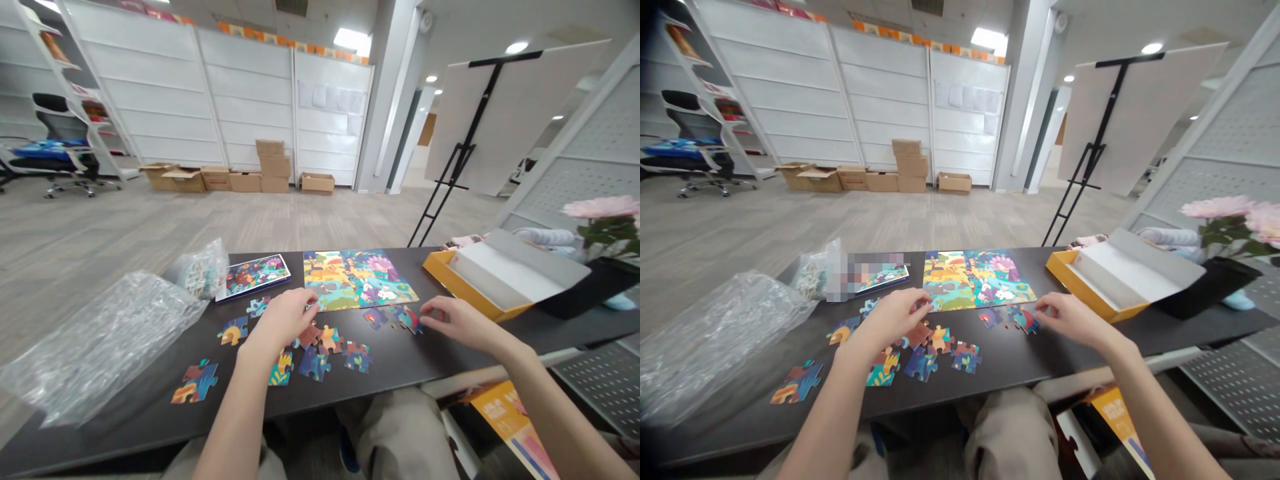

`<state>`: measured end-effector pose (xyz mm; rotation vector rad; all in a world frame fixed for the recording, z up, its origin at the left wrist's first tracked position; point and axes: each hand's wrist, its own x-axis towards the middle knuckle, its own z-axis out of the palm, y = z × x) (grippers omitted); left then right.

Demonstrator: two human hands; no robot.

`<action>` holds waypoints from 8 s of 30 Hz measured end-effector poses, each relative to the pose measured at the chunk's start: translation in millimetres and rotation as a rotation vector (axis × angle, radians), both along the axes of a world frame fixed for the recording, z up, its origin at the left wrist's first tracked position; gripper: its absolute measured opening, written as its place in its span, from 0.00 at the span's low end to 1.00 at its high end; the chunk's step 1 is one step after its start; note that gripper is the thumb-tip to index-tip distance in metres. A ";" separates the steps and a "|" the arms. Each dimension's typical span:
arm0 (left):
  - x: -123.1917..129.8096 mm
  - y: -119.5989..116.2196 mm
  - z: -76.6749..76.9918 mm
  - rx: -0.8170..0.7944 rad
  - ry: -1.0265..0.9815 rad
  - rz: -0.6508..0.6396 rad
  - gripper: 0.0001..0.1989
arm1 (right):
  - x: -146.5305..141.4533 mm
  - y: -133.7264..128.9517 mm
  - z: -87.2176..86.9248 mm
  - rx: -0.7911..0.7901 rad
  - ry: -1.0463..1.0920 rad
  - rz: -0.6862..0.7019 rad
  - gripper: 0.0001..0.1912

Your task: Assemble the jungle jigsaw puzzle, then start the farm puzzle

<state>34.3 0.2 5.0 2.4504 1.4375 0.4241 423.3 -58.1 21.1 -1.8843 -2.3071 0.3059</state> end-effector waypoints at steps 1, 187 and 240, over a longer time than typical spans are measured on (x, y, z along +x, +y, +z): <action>-1.5 -0.2 -0.1 0.006 0.006 0.002 0.12 | -2.2 -5.4 -5.9 -0.002 -0.013 -0.007 0.21; -19.6 -30.8 -17.0 -0.028 -0.006 0.063 0.16 | -193.9 136.6 -48.7 0.232 0.376 0.429 0.13; -19.8 -17.3 -17.7 -0.432 -0.830 0.120 0.20 | -203.7 117.6 -28.2 -0.296 0.980 0.433 0.18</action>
